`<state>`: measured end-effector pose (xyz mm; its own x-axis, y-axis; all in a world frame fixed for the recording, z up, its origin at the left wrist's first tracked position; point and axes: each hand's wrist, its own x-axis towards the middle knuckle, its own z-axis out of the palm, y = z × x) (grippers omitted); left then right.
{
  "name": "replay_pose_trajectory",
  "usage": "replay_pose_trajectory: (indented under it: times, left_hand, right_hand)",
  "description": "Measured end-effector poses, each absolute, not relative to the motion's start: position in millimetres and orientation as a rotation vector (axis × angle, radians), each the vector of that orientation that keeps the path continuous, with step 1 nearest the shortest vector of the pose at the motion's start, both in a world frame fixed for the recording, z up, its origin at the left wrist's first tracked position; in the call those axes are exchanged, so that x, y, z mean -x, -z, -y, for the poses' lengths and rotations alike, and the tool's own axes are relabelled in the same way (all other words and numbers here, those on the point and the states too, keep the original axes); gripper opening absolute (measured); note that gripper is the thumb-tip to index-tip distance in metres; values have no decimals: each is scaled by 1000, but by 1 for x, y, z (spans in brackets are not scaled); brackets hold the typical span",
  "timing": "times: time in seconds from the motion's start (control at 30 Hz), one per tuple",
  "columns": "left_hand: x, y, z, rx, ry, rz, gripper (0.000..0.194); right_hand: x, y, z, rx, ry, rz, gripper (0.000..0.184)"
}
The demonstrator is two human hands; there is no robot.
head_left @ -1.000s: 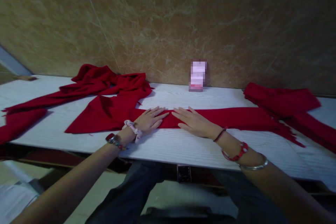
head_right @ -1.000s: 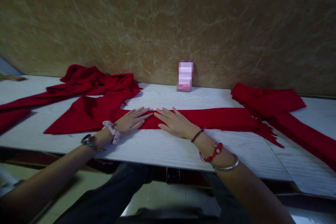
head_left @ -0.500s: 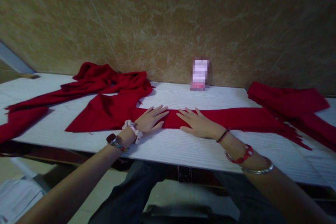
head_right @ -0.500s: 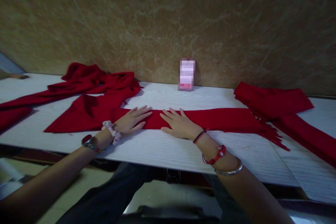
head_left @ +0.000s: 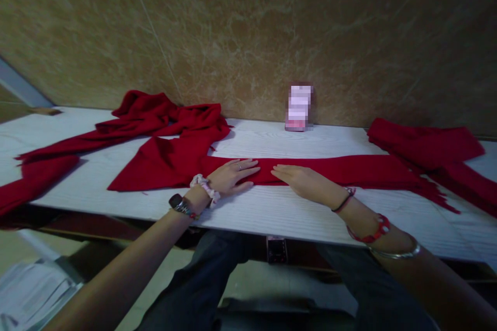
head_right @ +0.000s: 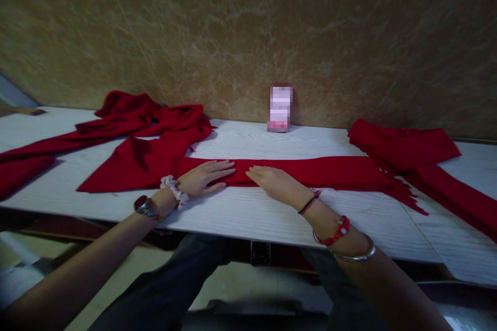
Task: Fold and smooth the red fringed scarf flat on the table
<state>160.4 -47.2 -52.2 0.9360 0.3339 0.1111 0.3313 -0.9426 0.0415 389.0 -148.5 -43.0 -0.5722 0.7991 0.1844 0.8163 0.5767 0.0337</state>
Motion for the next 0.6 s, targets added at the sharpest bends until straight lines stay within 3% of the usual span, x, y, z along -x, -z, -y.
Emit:
replay_pose_trajectory:
  times: [0.33, 0.6]
  left_hand:
    - [-157, 50, 48, -3003, -17, -551, 44]
    - [-152, 47, 50, -2951, -99, -480, 48]
  right_hand:
    - [-394, 57, 157, 1318, 112, 2710, 47]
    - [-397, 60, 154, 1328, -67, 2586, 48]
